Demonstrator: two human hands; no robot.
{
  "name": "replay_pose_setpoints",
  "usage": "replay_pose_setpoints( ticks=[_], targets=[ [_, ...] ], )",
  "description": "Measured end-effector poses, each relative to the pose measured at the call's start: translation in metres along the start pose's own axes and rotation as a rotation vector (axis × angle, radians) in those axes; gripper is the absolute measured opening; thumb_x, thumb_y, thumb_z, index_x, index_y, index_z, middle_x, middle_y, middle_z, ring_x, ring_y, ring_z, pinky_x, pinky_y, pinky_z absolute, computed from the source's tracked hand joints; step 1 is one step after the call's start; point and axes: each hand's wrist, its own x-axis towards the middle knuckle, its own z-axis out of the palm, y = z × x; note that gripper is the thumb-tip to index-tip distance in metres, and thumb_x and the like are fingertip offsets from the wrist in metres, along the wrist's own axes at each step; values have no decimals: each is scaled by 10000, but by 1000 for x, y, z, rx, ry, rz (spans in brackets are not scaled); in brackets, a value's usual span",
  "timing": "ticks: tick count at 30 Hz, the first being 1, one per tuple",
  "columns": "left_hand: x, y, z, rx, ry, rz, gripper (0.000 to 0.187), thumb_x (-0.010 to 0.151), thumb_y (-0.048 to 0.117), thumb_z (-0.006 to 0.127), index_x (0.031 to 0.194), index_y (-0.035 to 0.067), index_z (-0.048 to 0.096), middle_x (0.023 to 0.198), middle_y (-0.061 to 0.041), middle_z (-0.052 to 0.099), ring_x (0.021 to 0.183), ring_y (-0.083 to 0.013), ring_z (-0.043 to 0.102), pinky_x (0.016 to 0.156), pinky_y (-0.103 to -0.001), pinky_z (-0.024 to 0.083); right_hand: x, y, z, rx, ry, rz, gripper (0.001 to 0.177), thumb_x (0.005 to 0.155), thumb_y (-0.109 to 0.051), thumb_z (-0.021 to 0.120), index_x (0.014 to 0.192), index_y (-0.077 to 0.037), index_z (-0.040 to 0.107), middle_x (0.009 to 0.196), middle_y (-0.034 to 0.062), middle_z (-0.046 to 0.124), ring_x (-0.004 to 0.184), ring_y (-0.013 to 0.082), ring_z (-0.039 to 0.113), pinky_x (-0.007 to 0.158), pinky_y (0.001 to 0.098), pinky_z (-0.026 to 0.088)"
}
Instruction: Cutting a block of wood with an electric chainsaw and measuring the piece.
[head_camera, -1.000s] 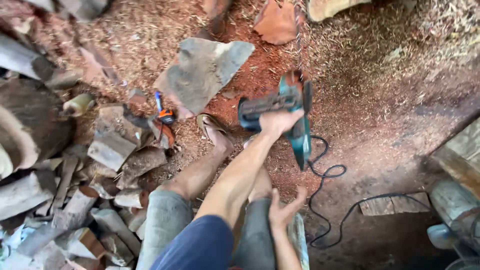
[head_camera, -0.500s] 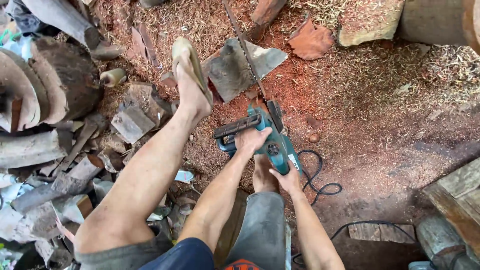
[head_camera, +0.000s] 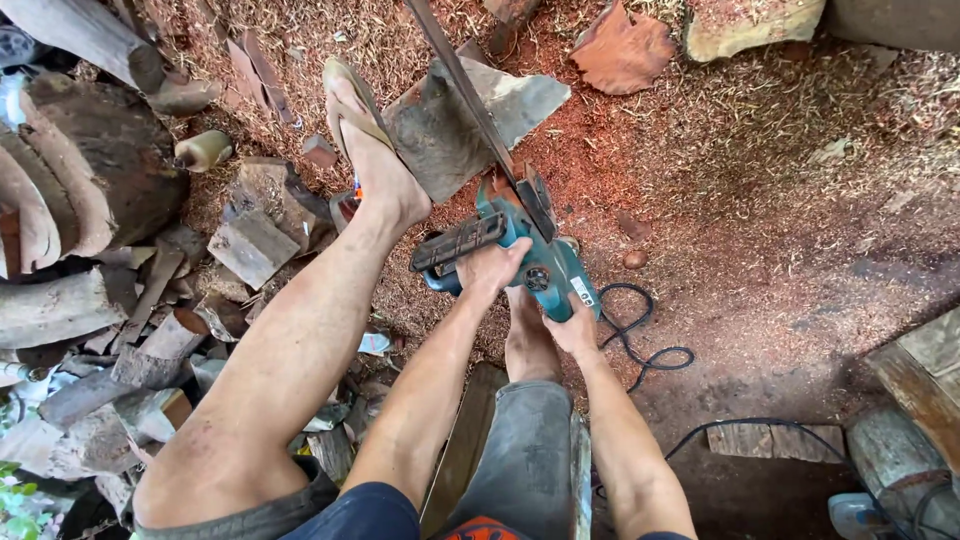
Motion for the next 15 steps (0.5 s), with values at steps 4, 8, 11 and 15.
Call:
replay_pose_setpoints(
  ticks=[4, 8, 11, 15],
  targets=[
    [-3, 6, 0, 1, 64, 46, 757, 768, 677, 583, 1186, 58, 709, 1178, -219, 709, 1093, -376, 674, 982, -485, 507, 14, 31, 10, -5, 48, -123, 726, 630, -276, 922, 1218, 15, 611, 1068, 240, 722, 1004, 367, 714, 876, 437, 561],
    [-3, 11, 1, -38, 17, -23, 770, 769, 683, 560, 1209, 68, 704, 1212, -220, 703, 1119, -384, 673, 995, -488, 514, 11, 7, -10, -9, -65, 2, 543, 674, -257, 868, 1137, -46, 677, 1021, 209, 750, 980, 358, 730, 872, 433, 571],
    [-3, 15, 2, -39, -11, -55, 776, 771, 695, 546, 1215, 79, 704, 1229, -215, 698, 1138, -383, 666, 1009, -490, 502, 12, 6, -16, 25, -80, -16, 530, 669, -226, 857, 1131, -42, 674, 1014, 206, 753, 975, 355, 735, 878, 429, 573],
    [-1, 15, 0, -48, -45, -70, 768, 764, 696, 542, 1226, 105, 707, 1268, -193, 687, 1177, -378, 646, 1041, -489, 472, 11, 2, -20, -3, -102, 4, 511, 672, -193, 851, 1136, -51, 688, 1029, 207, 752, 992, 355, 732, 886, 430, 571]
  ],
)
